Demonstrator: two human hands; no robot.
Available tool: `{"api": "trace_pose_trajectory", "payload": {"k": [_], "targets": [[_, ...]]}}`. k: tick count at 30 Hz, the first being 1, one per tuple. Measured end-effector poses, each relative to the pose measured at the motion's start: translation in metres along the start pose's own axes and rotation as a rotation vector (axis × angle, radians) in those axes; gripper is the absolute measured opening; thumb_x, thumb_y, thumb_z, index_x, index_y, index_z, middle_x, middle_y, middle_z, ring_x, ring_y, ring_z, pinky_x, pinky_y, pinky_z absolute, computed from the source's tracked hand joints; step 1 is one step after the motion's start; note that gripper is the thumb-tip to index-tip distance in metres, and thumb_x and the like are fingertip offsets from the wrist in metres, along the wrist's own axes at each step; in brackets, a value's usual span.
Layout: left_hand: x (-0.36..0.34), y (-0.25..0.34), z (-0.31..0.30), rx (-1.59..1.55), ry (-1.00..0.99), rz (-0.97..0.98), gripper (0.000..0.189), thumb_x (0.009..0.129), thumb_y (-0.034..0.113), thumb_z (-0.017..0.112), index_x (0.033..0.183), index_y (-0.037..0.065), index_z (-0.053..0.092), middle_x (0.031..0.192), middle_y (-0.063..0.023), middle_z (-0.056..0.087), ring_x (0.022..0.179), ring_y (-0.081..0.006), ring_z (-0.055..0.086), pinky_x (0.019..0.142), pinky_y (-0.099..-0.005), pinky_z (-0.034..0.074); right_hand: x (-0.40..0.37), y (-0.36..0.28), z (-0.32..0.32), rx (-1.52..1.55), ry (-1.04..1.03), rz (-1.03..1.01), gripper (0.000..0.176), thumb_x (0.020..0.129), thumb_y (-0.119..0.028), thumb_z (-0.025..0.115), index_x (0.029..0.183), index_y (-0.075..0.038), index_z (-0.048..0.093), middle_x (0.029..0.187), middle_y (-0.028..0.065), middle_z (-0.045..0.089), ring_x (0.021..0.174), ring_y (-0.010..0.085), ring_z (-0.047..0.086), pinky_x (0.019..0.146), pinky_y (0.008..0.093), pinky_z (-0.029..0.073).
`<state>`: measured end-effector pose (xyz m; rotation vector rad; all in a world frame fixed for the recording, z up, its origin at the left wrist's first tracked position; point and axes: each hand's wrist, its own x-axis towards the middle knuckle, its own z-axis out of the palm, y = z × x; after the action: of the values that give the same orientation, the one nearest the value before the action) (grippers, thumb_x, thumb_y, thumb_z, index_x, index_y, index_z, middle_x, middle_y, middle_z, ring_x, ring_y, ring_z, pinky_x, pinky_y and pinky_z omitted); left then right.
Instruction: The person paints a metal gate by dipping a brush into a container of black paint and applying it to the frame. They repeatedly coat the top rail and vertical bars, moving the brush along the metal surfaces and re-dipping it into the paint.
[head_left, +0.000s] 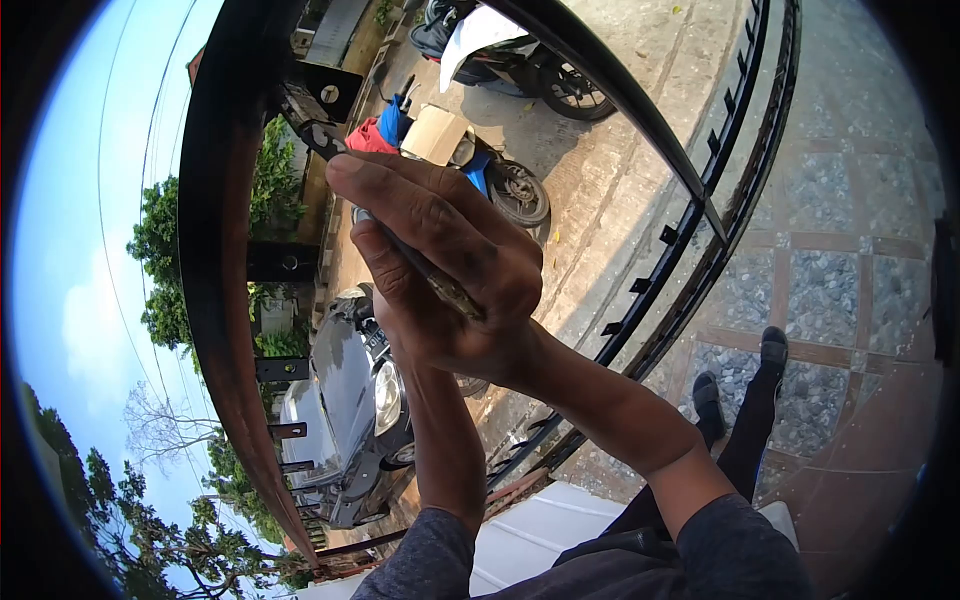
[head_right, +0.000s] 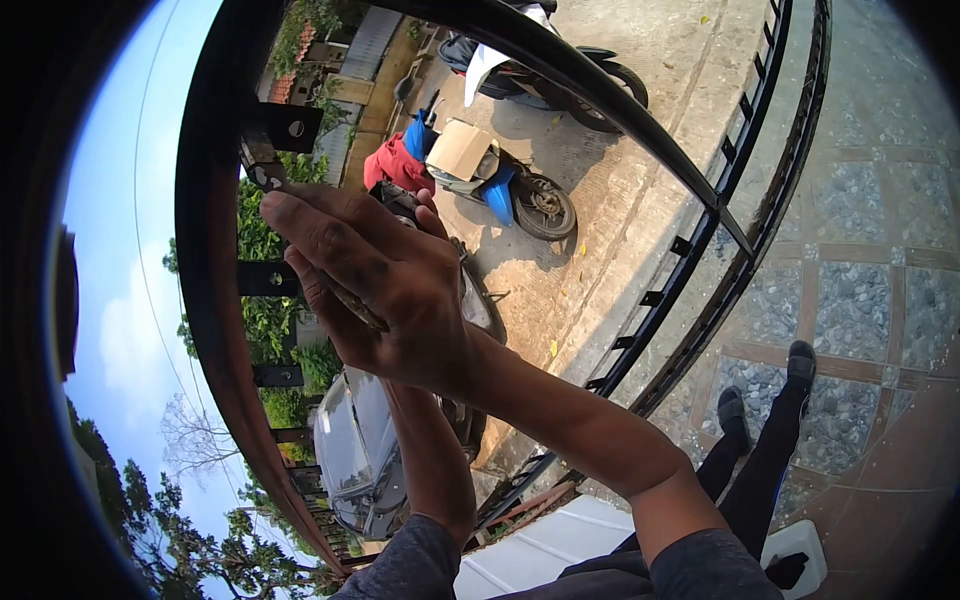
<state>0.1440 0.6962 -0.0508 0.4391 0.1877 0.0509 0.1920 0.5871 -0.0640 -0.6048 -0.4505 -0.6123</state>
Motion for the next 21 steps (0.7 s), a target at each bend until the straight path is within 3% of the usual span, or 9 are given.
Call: {"api": "trace_pose_trajectory", "payload": {"k": [2,5,7,10,12,14,18,21], "targets": [[-0.001,0.000,0.001,0.008,-0.002,-0.003,0.044,0.106,0.023,0.030,0.136,-0.005,0.046,0.140,-0.0222,0.049,0.132,-0.0326,0.047,0.110,-0.0496,0.040,-0.016,-0.007,0.006,-0.045,-0.080,0.012,0.040,0.087,-0.008,0.067,0.127,-0.011,0.066,0.122,0.0145,0.068,0.089,0.0236,0.073,0.084,0.0335,0.055],[-0.004,0.001,-0.001,0.011,-0.003,-0.004,0.044,0.106,0.024,0.030,0.135,-0.004,0.047,0.138,-0.0217,0.050,0.131,-0.0322,0.048,0.109,-0.0490,0.041,-0.038,-0.019,-0.001,-0.094,-0.222,0.046,0.040,0.087,-0.011,0.067,0.128,-0.012,0.067,0.123,0.0122,0.068,0.099,0.0235,0.072,0.108,0.0421,0.040],[-0.008,0.001,-0.002,0.012,0.001,0.002,0.043,0.106,0.024,0.031,0.135,-0.004,0.047,0.137,-0.0214,0.050,0.131,-0.0320,0.048,0.109,-0.0486,0.041,-0.035,-0.026,-0.014,0.005,-0.245,0.083,0.041,0.087,-0.006,0.070,0.128,-0.009,0.066,0.120,0.0130,0.069,0.109,0.0295,0.069,0.112,0.0477,0.039],[-0.014,0.003,-0.004,0.004,0.000,0.013,0.043,0.106,0.024,0.031,0.134,-0.004,0.048,0.136,-0.0209,0.051,0.130,-0.0316,0.049,0.108,-0.0480,0.042,-0.011,-0.016,-0.023,0.117,0.043,0.123,0.034,0.094,-0.003,0.064,0.128,0.000,0.062,0.115,0.0149,0.070,0.094,0.0209,0.072,0.083,0.0326,0.056],[-0.018,0.004,-0.006,-0.003,0.003,0.014,0.043,0.106,0.025,0.032,0.133,-0.003,0.048,0.135,-0.0206,0.052,0.129,-0.0314,0.049,0.107,-0.0475,0.043,0.000,-0.024,-0.019,0.362,0.165,0.343,0.032,0.095,-0.002,0.064,0.127,0.000,0.063,0.111,0.0121,0.072,0.087,0.0138,0.070,0.066,0.0233,0.055],[-0.021,0.004,-0.008,-0.006,0.002,0.016,0.042,0.106,0.025,0.032,0.133,-0.003,0.049,0.134,-0.0203,0.052,0.128,-0.0312,0.050,0.107,-0.0471,0.044,0.008,-0.033,-0.004,0.601,0.248,0.482,0.031,0.097,-0.005,0.062,0.128,0.000,0.062,0.109,0.0103,0.073,0.074,0.0080,0.069,0.058,0.0198,0.052],[-0.029,0.006,-0.007,-0.009,-0.004,0.019,0.042,0.106,0.025,0.033,0.132,-0.003,0.050,0.133,-0.0196,0.054,0.127,-0.0307,0.051,0.105,-0.0463,0.045,-0.006,-0.047,0.019,0.731,0.296,0.677,0.032,0.098,-0.007,0.061,0.129,0.000,0.061,0.105,0.0095,0.074,0.061,0.0050,0.065,0.048,0.0167,0.045],[-0.033,0.005,-0.010,-0.011,-0.003,0.020,0.041,0.106,0.026,0.033,0.131,-0.002,0.051,0.131,-0.0191,0.055,0.126,-0.0303,0.052,0.105,-0.0457,0.046,-0.030,-0.047,0.013,0.628,0.084,0.707,0.036,0.103,-0.011,0.052,0.137,0.003,0.051,0.112,0.0184,0.071,0.066,0.0131,0.070,0.057,0.0219,0.055]]}}
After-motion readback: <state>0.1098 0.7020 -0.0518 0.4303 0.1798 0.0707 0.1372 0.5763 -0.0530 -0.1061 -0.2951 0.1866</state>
